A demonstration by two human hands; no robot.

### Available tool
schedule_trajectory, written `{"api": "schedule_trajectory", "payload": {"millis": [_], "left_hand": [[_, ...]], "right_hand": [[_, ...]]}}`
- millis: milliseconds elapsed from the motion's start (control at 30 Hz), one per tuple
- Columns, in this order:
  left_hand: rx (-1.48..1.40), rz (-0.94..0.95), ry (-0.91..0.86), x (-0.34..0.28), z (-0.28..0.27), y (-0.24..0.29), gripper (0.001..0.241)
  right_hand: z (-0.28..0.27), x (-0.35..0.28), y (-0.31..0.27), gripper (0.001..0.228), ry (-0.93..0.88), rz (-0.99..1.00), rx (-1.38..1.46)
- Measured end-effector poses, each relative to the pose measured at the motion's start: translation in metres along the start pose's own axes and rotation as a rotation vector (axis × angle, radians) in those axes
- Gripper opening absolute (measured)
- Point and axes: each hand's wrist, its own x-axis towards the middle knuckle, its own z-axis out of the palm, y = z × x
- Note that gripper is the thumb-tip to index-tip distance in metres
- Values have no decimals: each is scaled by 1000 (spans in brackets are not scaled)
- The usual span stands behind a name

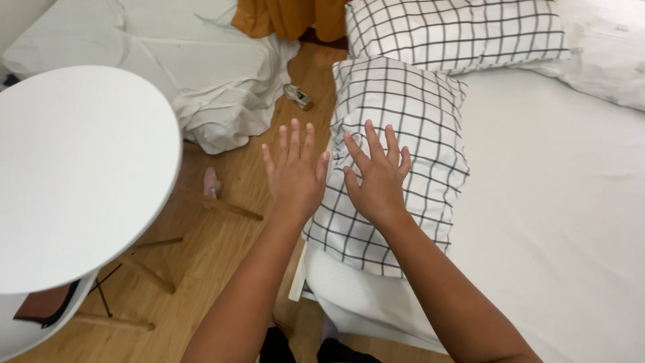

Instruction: The person inserts a pillow into a white pillowcase with a black grid pattern while sitting on a chair. They adjust the fabric and corners to fit the pillow, then place the finished pillow on a nearby bed.

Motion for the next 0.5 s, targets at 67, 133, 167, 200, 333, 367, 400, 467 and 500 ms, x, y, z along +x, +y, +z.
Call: {"api": "schedule_trajectory", "payload": {"millis": [67,133,167,200,333,367,400,467,500], "left_hand": [[19,-18,16,-8,-16,-11,62],[36,-34,32,-12,-27,-24,62],[40,-34,53,-14,-32,-31,62],[45,-34,74,-16,-36,-39,62],[66,-45,122,-18,-50,-66,62],[68,-46,133,-17,-54,-72,61],[70,-47,143,-17,-59,-78,61],[69,-50,149,-15,-68,-89,61],[65,-47,151,-13,-74,-95,61]], "right_hand": [[3,1,-15,61,-15,-27,5],[7,3,-30,61,-30,-52,8],[9,3,-38,62,-38,-69,3],[11,4,-45,63,-46,-85,-2],[21,13,-75,63,-51,-131,18],[23,16,-83,63,-57,-126,10],[25,19,-91,63,-63,-120,1],[27,25,-107,65,-72,-117,9],[29,29,-116,66,-79,-107,15]]}}
